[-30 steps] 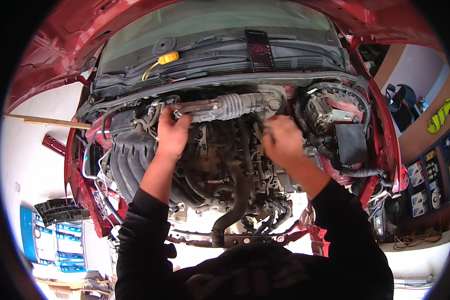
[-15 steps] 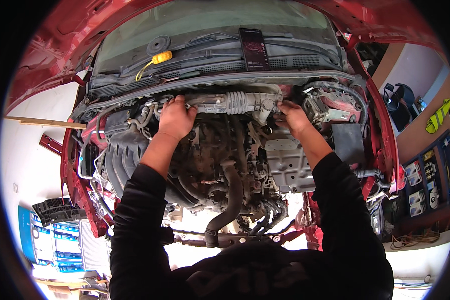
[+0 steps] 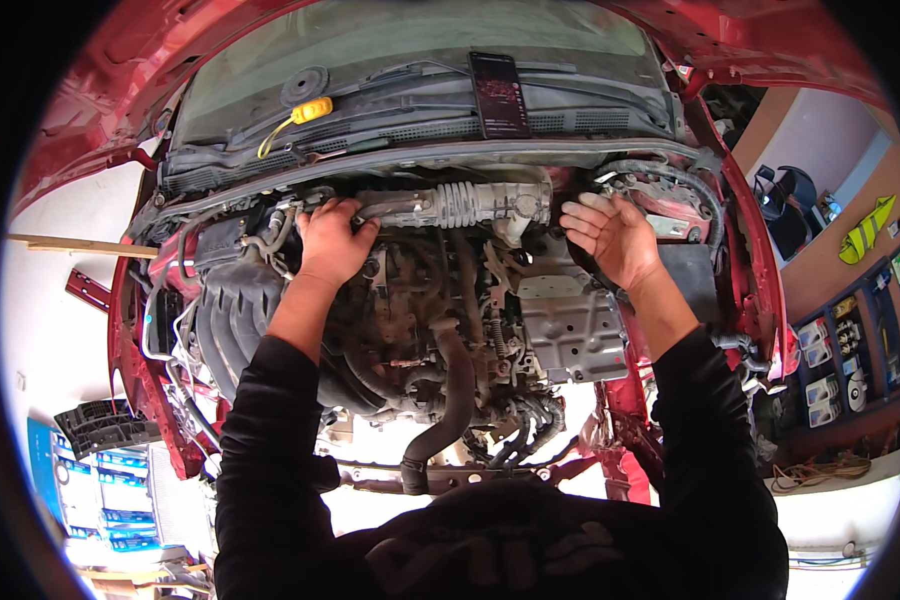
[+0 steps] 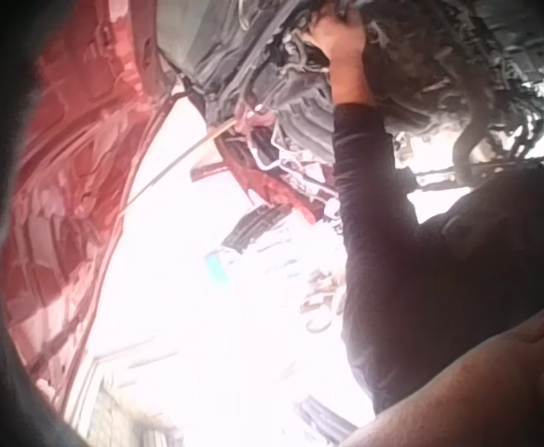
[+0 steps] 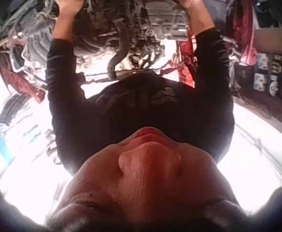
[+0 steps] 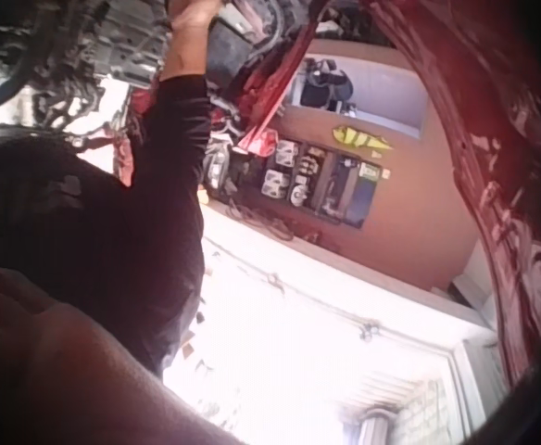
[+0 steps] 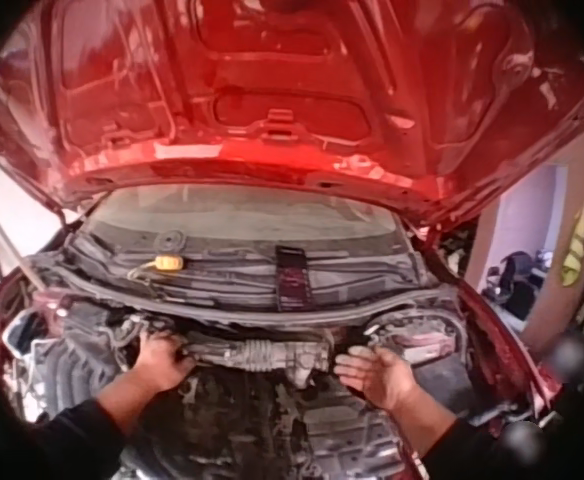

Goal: The person works under the hood of a red car, manipulating hoses and connectors in the engine bay. They retrieve a flexible hose from a parts cart and install it into the engine, then walk around the garage to pick up a small box.

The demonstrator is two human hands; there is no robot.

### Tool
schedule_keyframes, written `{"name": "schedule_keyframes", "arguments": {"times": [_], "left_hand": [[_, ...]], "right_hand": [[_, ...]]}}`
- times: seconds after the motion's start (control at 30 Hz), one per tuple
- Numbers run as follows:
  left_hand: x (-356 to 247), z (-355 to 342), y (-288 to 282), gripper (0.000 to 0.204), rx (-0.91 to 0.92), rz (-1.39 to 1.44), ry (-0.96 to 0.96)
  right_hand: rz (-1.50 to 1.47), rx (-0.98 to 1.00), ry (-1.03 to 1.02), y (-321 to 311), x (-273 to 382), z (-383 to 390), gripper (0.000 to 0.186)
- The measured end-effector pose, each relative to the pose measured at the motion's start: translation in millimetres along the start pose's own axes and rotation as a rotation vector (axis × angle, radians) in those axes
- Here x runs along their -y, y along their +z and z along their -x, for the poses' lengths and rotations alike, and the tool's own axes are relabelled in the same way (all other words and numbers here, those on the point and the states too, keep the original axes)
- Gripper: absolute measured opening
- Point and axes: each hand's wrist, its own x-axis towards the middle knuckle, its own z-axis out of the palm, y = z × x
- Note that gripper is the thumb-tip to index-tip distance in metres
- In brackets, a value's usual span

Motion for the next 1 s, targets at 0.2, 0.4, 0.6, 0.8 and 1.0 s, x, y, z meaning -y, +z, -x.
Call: {"name": "schedule_keyframes", "arguments": {"times": [0.2,0.4,0.6,0.8,1.0], "left_hand": [[7,12,-9,0.036,-0.004,0.049,0.150],[6,17,-8,0.033,-0.021,0.099,0.133],[7,19,-6,0.038,-0.047,0.096,0.114],[11,21,-1,0.040,-0.093,0.103,0.123],[10,21,-1,0.041,-0.100,0.096,0.126]], "right_hand": [[0.828,0.053,-0.267,30,5,2,0.051],[2.169,0.212,-0.390,68,-6,-42,0.084],[2.090,0.310,-0.478,69,-26,-63,0.082],[1.872,0.539,-0.700,31,-13,-71,0.059],[0.962,0.039,-0.366,4,-10,-50,0.023]]}}
